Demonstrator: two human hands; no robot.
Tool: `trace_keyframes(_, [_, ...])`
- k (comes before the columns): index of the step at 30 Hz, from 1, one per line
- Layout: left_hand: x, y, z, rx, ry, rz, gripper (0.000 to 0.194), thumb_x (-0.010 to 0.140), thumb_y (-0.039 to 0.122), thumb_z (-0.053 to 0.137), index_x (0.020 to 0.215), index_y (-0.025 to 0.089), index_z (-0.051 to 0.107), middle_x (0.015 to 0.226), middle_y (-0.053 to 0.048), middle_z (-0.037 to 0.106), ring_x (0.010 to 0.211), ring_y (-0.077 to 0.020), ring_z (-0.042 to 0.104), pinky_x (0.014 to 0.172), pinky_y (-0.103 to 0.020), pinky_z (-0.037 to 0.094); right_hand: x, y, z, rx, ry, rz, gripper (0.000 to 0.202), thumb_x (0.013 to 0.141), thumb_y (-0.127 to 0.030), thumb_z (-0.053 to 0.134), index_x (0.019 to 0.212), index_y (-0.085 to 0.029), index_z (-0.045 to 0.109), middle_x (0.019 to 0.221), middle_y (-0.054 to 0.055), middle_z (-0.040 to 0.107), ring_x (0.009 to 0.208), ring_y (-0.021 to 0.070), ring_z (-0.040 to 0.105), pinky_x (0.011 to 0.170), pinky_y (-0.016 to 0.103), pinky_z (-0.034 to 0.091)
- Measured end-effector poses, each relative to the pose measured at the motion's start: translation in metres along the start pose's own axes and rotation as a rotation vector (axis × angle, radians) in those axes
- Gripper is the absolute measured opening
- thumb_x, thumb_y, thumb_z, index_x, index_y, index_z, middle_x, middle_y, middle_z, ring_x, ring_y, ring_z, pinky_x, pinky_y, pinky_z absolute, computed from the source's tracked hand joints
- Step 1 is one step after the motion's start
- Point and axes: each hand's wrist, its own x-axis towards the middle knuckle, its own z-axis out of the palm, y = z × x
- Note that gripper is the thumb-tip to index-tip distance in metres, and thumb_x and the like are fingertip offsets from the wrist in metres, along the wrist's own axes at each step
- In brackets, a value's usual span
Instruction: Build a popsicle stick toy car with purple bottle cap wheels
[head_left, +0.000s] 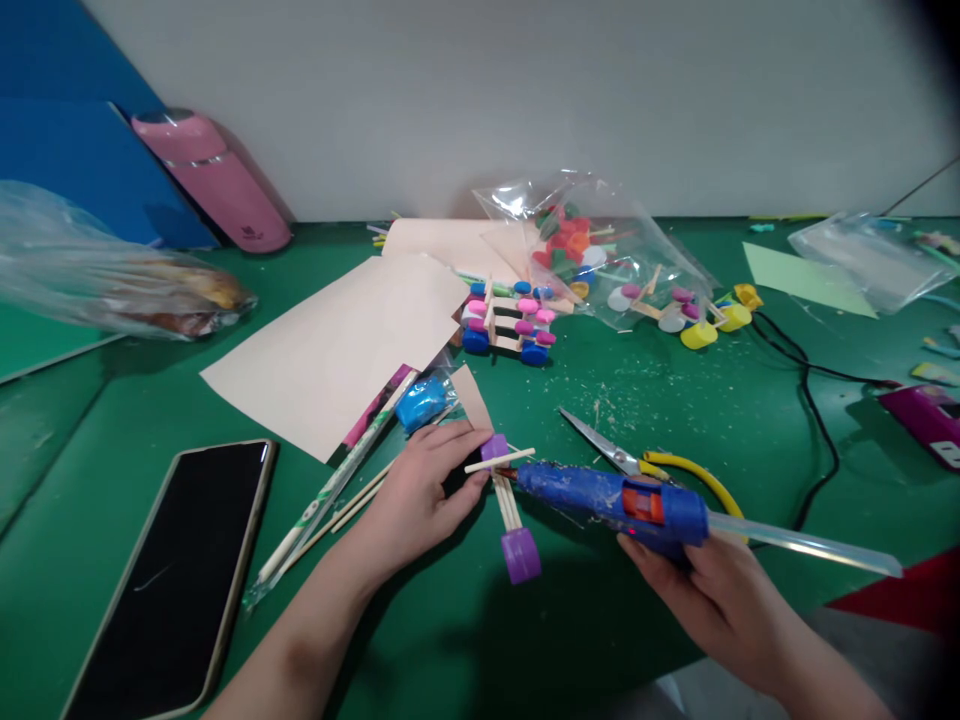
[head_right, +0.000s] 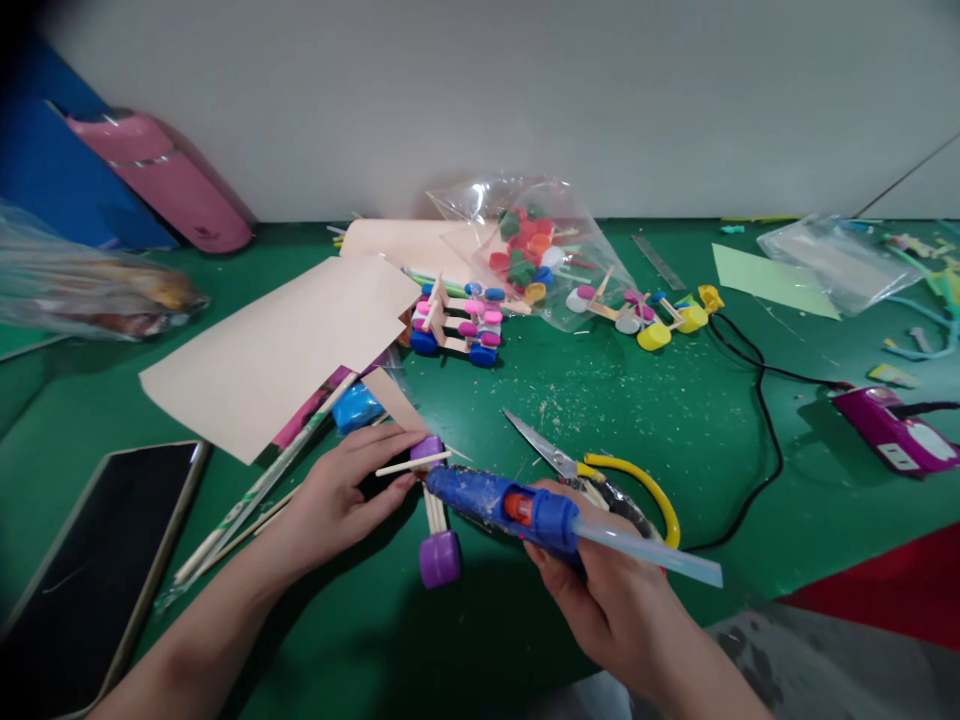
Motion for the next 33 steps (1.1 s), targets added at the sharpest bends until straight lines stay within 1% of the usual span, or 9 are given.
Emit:
trace_keyframes(4, [-0.001,0.0,0.0,-0.001,-0.003,-0.001,0.029,0.08,0.017,0.05,0.107,0.014,0.058,0.105,-0.01,0.063,0.098,-0.0205,0.056,0.086,-0.035,0.044,-0.002,0.004,0.004,-0.002,0.008,-0.01,0.034,0.083,-0.017,0.048,0.116,-0.021,0.044,0.094,0.006,0.062,0.087,0.0207,0.061,0.073,0.029,0.048])
trace_keyframes(9, [0.0,-0.001,0.0,0.004,-0.013,-0.01,0.029,0.08,0.018,0.05,0.107,0.013,0.059,0.104,-0.01,0.063,0.099,-0.0206,0.056,0.087,-0.035,0.043,-0.004,0.005,0.005,-0.008,-0.001,-0.005,0.032,0.083,-0.018,0.046,0.114,-0.02,0.045,0.086,0.005,0.063,0.072,0.0186,0.062,0.063,0.028,0.049])
trace_keyframes(14, [-0.001,-0.001,0.0,0.02,-0.01,-0.007,0.029,0.08,0.019,0.05,0.108,0.014,0.058,0.104,-0.01,0.063,0.098,-0.0202,0.056,0.086,-0.036,0.043,-0.003,0.006,0.004,-0.028,0.012,-0.054,0.031,0.082,-0.016,0.047,0.112,-0.018,0.045,0.085,0.007,0.063,0.075,0.0196,0.063,0.064,0.028,0.05])
trace_keyframes(17, [-0.002,-0.001,0.001,0.026,-0.009,0.002,0.029,0.081,0.019,0.05,0.108,0.014,0.058,0.105,-0.01,0.063,0.099,-0.02,0.055,0.086,-0.035,0.043,-0.003,0.007,0.003,-0.059,0.034,-0.069,0.034,0.081,-0.015,0.047,0.115,-0.016,0.044,0.086,0.009,0.064,0.071,0.0207,0.063,0.06,0.029,0.05])
trace_keyframes(20, [-0.001,-0.002,0.001,0.021,-0.007,0.008,0.028,0.081,0.018,0.05,0.107,0.014,0.058,0.105,-0.01,0.063,0.099,-0.0199,0.055,0.086,-0.036,0.043,-0.003,0.006,0.002,-0.079,0.055,-0.088,0.03,0.082,-0.016,0.046,0.112,-0.017,0.046,0.087,0.009,0.065,0.071,0.0218,0.064,0.057,0.029,0.05])
trace_keyframes(22, [-0.001,-0.002,0.001,0.017,-0.006,0.007,0.028,0.081,0.018,0.051,0.107,0.013,0.058,0.105,-0.01,0.063,0.099,-0.0201,0.056,0.086,-0.036,0.044,-0.003,0.005,0.002,-0.066,0.057,-0.088,0.027,0.082,-0.015,0.046,0.109,-0.018,0.047,0.086,0.009,0.064,0.074,0.0219,0.064,0.059,0.029,0.05])
trace_keyframes(25, [0.0,-0.001,0.001,0.012,-0.008,-0.002,0.029,0.08,0.018,0.05,0.108,0.012,0.058,0.105,-0.011,0.063,0.098,-0.02,0.055,0.086,-0.036,0.044,-0.003,0.005,0.003,-0.035,0.029,-0.061,0.028,0.082,-0.015,0.047,0.11,-0.018,0.047,0.086,0.007,0.063,0.076,0.0213,0.062,0.064,0.029,0.049])
trace_keyframes(29, [-0.001,0.0,0.0,0.02,-0.009,-0.001,0.029,0.081,0.017,0.049,0.108,0.013,0.058,0.106,-0.01,0.062,0.1,-0.0199,0.055,0.086,-0.036,0.043,-0.003,0.005,0.007,0.0,-0.033,-0.002,0.027,0.084,-0.017,0.045,0.11,-0.021,0.047,0.077,0.004,0.061,0.06,0.0169,0.058,0.057,0.028,0.047])
trace_keyframes(33, [0.0,0.001,-0.001,0.029,-0.019,0.001,0.029,0.081,0.017,0.049,0.108,0.014,0.057,0.106,-0.009,0.062,0.1,-0.0195,0.055,0.086,-0.034,0.043,-0.004,0.007,0.011,-0.023,-0.039,0.019,0.028,0.085,-0.02,0.044,0.113,-0.021,0.046,0.065,0.001,0.056,0.049,0.0151,0.052,0.05,0.028,0.044])
